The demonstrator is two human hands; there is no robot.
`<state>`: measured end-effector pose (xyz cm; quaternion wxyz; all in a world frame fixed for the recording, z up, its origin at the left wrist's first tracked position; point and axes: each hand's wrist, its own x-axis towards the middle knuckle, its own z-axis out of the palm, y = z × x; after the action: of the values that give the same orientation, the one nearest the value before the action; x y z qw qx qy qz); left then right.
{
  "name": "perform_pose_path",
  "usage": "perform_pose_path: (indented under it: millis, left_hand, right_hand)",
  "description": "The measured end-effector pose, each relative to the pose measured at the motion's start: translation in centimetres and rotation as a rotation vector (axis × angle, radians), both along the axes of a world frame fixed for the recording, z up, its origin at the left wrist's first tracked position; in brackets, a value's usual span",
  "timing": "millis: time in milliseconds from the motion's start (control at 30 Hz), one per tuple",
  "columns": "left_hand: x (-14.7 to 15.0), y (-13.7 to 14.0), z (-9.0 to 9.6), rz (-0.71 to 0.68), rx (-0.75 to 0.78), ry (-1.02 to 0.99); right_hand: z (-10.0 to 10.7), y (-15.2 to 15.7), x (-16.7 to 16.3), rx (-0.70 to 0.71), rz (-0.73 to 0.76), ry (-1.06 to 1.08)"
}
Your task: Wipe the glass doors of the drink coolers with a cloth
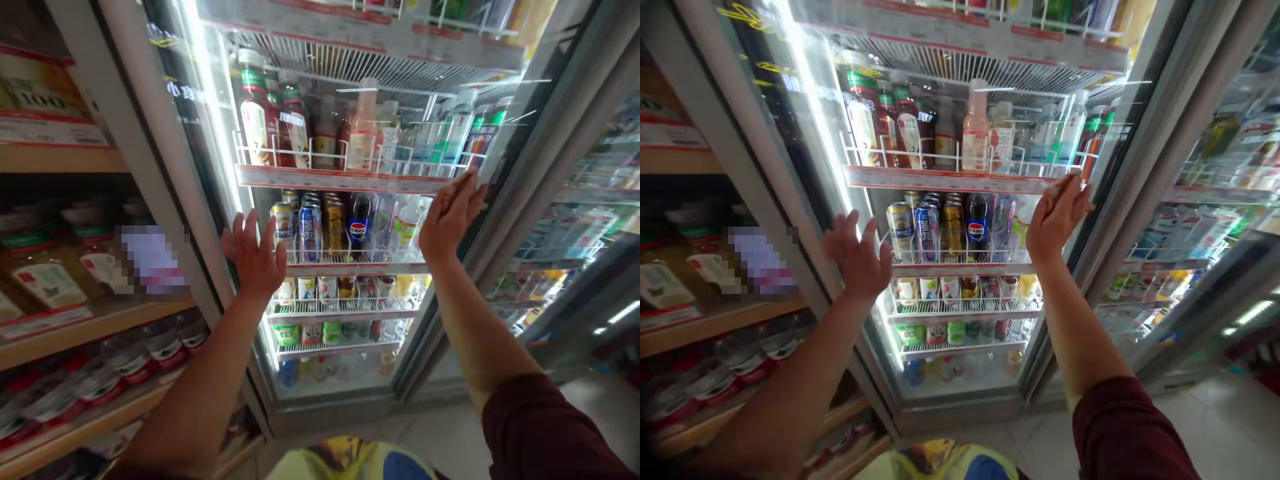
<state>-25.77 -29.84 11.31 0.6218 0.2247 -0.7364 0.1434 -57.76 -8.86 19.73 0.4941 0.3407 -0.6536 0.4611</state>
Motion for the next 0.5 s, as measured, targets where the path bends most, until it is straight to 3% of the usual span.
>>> perform_pose_path:
  millis: [67,167,233,300,433,500]
  left_hand:
    - [-0.5,-0.4,0.9,-0.004,-0.008,-0.012]
    - [-1.0,-0.6,0.8,0.000,0.029,-0.022]
    - [-1.1,-0.5,0.5,-0.007,0.063,-0.023]
    - [-1.0,-0.5,0.3,-0.008,0.086,-0.025]
    - [-1.1,-0.5,0.4,0.039,0.026,-0.035]
    - [-1.1,-0.4,0.4,0.067,-0.004,-0.034]
  right_hand:
    - [-0.3,-0.9,1.6,0.024,0.027,0.040]
    - [-1.8,-2.6,5.8,0.337,0.145,0.220]
    - [-2.1,-3.2,7.3,0.472,0.185,0.328]
    - [-1.4,-3.2,6.9,0.416,0.157,0.338]
    - [-0.2,-3.5,5.4,0.051,0.025,0.166]
    - [-1.3,-4.2,6.8,0.087,0.043,0.191]
